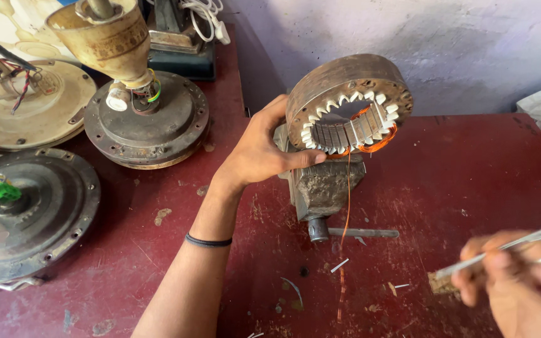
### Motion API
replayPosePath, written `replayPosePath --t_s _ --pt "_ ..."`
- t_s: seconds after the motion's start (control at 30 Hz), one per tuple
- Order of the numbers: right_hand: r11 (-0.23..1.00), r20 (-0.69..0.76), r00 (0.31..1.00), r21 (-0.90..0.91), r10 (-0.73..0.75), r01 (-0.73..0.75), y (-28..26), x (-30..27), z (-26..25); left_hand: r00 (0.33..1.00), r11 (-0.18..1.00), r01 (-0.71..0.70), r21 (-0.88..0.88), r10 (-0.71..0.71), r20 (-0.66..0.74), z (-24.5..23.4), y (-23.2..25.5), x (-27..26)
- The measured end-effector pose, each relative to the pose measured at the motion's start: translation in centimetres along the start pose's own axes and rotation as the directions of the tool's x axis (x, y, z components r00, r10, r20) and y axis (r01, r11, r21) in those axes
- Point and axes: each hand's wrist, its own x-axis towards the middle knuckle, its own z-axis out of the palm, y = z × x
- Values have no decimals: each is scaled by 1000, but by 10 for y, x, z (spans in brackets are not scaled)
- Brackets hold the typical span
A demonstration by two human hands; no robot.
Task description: The person winds copper wire around the slots of a motor stator held in a bench vise. They repeatedly wrap the wire, adjust the stator, and use scissors to press and trim the wire ends.
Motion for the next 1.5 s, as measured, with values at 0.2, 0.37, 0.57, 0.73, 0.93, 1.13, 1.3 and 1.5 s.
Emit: replayPosePath --t_s 0.2,0.37,0.57,0.73,0.93,1.13,1.3,1.5 --pt "913 106 911 -45 -399 405 -50 79 92 1000 999 -27 -25 27 -2 4 -2 0" --pt "852 279 868 -223 -410 474 -53 118 135 998 998 -63 20 62 20 4 -7 1" --pt "844 307 874 -276 -376 460 -41 134 144 996 993 -84 85 83 22 0 -8 -1" --pt "785 333 881 -418 -337 458 -44 129 148 998 995 -54 79 52 25 3 -10 1" --pt "661 272 909 -624 -316 416 -55 123 156 999 997 -40 61 39 30 1 -9 0" --pt "727 293 888 -510 -356 460 -50 128 152 999 998 -44 51 42 33 0 -8 0" --pt "852 274 912 -348 -306 390 -44 133 145 999 999 -47 28 46 18 2 -7 0" --pt "755 284 834 -357 -473 550 -59 123 147 998 999 -46 7 46 35 1 -7 2"
